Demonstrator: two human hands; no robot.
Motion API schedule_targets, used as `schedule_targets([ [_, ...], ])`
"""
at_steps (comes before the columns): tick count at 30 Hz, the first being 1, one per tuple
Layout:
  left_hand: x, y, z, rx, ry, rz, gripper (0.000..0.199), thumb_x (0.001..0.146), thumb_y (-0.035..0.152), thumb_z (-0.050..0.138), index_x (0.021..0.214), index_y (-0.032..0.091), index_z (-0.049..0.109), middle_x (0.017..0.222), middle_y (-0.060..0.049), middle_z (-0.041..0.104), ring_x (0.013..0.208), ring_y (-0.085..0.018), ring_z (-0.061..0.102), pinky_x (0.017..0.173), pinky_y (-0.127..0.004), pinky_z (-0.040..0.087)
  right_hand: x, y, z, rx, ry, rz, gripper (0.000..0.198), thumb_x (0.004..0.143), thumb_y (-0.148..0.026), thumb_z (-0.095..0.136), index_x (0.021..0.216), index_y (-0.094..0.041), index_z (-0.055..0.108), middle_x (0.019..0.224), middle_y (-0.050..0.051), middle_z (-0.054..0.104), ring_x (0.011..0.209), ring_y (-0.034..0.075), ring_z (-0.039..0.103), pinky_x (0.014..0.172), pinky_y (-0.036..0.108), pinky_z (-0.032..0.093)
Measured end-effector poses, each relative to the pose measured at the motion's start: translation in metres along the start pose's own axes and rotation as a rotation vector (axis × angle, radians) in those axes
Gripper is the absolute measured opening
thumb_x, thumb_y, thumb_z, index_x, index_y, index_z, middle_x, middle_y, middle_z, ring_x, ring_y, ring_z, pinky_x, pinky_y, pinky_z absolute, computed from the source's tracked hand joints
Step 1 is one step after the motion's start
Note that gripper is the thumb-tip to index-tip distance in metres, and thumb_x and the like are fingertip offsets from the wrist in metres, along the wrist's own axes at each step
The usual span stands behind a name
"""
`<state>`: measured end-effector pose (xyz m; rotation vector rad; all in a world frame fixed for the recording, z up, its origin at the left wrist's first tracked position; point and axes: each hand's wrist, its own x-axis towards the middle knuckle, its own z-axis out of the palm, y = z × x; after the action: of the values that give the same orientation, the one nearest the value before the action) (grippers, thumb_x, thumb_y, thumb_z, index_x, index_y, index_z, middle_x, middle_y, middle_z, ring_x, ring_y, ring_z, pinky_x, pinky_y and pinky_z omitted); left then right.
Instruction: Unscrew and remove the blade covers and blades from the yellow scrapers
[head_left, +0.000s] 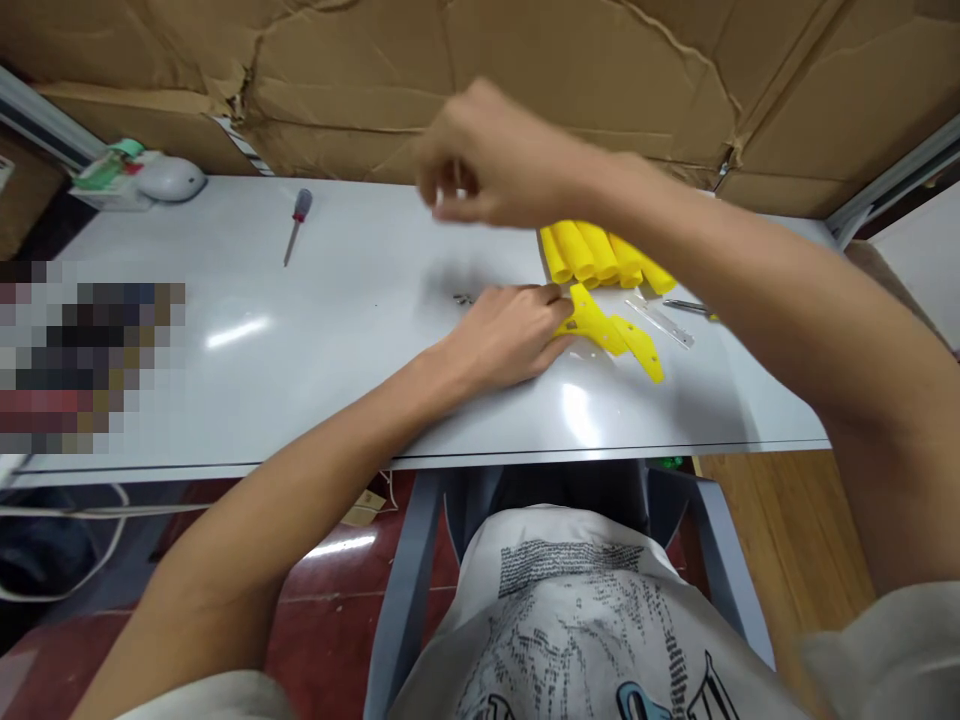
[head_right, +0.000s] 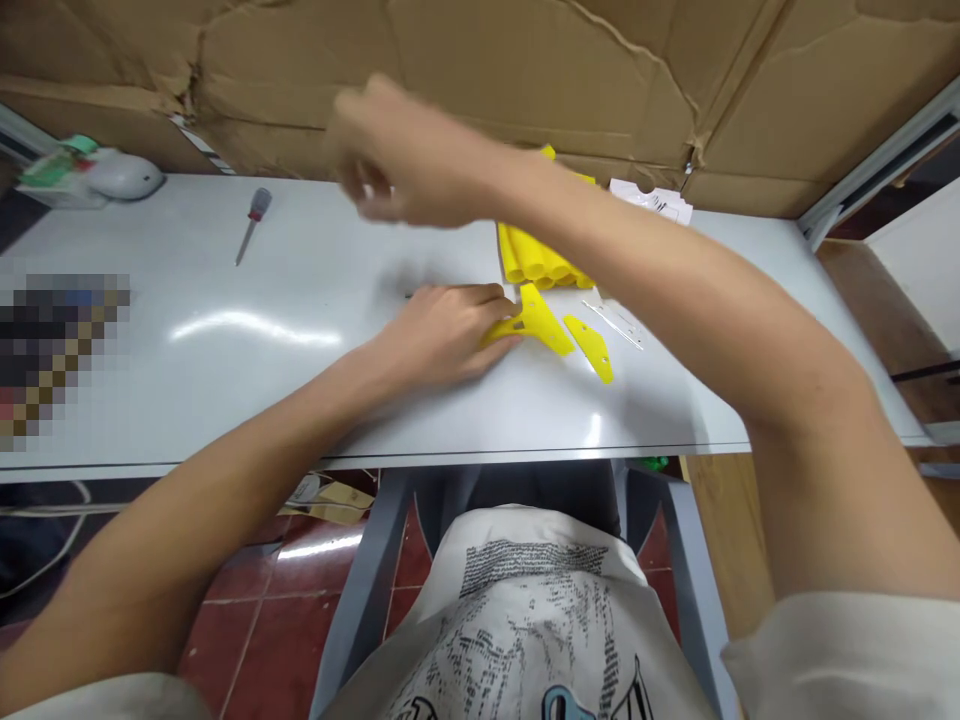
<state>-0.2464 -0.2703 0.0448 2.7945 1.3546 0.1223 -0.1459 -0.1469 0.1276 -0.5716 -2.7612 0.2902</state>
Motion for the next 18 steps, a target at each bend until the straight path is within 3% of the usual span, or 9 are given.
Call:
schedule_targets([
  [2, 0.000, -0.011, -0.004, -0.146, 0.102, -0.045, 0.029, 0.117, 0.037, 0.071, 0.129, 0.015, 0.086, 0.119, -0.015, 0.088, 0.104, -0.035, 0.084, 0.084, -0.042, 0.058, -0.021, 0.010, -0.033, 0.001, 0.259, 0.160, 0.018, 0.097, 0.004, 0.072, 0.105, -0.003, 0.086, 0.085, -0.007, 0.066, 0.082, 0.004, 0.055, 0.081, 0.021, 0.037],
  [4, -0.002, -0.025, -0.011, -0.335, 0.217, -0.112, 0.028, 0.111, 0.044, 0.076, 0.115, 0.018, 0.086, 0.104, -0.009, 0.086, 0.092, -0.028, 0.079, 0.085, -0.039, 0.058, -0.056, 0.031, -0.060, 0.209, 0.458, 0.344, 0.016, 0.110, -0.008, 0.066, 0.109, -0.007, 0.082, 0.090, -0.008, 0.073, 0.074, 0.001, 0.060, 0.074, 0.019, 0.043],
  [6, -0.006, -0.038, -0.021, -0.512, 0.310, -0.176, 0.026, 0.105, 0.046, 0.078, 0.105, 0.021, 0.083, 0.097, -0.006, 0.085, 0.088, -0.024, 0.074, 0.086, -0.037, 0.058, -0.103, 0.061, -0.074, 0.263, 0.710, 0.431, 0.020, 0.109, -0.012, 0.067, 0.091, -0.014, 0.075, 0.082, -0.004, 0.076, 0.064, 0.003, 0.061, 0.062, 0.025, 0.041],
  [8, -0.010, -0.049, -0.033, -0.661, 0.380, -0.244, 0.023, 0.099, 0.045, 0.079, 0.101, 0.022, 0.081, 0.100, -0.006, 0.085, 0.091, -0.024, 0.073, 0.088, -0.037, 0.059, -0.154, 0.093, -0.072, 0.136, 0.837, 0.538, 0.027, 0.100, -0.012, 0.069, 0.074, -0.018, 0.069, 0.076, 0.000, 0.078, 0.057, 0.001, 0.059, 0.057, 0.029, 0.038],
  [11, -0.014, -0.060, -0.050, -0.847, 0.479, -0.370, 0.024, 0.087, 0.043, 0.082, 0.099, 0.022, 0.080, 0.101, -0.006, 0.084, 0.091, -0.024, 0.072, 0.087, -0.040, 0.059, -0.217, 0.129, -0.044, 0.126, 0.831, 0.690, 0.032, 0.093, -0.031, 0.075, 0.063, -0.021, 0.069, 0.058, 0.004, 0.069, 0.044, 0.001, 0.050, 0.053, 0.035, 0.030],
  [13, -0.015, -0.065, -0.058, -0.959, 0.502, -0.434, 0.028, 0.077, 0.043, 0.086, 0.095, 0.022, 0.080, 0.092, -0.006, 0.080, 0.083, -0.024, 0.069, 0.079, -0.040, 0.056, -0.239, 0.140, -0.020, 0.119, 0.741, 0.734, 0.035, 0.090, -0.052, 0.076, 0.070, -0.023, 0.076, 0.065, 0.011, 0.076, 0.048, 0.004, 0.052, 0.055, 0.037, 0.034],
  [16, -0.013, -0.072, -0.060, -1.084, 0.397, -0.471, 0.030, 0.073, 0.046, 0.091, 0.093, 0.024, 0.084, 0.088, -0.007, 0.079, 0.076, -0.021, 0.062, 0.066, -0.037, 0.051, -0.245, 0.133, 0.005, 0.111, 0.613, 0.682, 0.047, 0.085, -0.068, 0.077, 0.079, -0.022, 0.084, 0.077, 0.017, 0.082, 0.062, 0.013, 0.066, 0.067, 0.043, 0.047],
  [18, -0.011, -0.076, -0.054, -1.062, 0.274, -0.454, 0.031, 0.081, 0.049, 0.089, 0.099, 0.024, 0.088, 0.096, -0.010, 0.085, 0.079, -0.021, 0.063, 0.065, -0.036, 0.053, -0.239, 0.119, 0.009, 0.102, 0.555, 0.635, 0.054, 0.089, -0.074, 0.077, 0.082, -0.022, 0.085, 0.081, 0.018, 0.083, 0.073, 0.018, 0.072, 0.077, 0.047, 0.052],
])
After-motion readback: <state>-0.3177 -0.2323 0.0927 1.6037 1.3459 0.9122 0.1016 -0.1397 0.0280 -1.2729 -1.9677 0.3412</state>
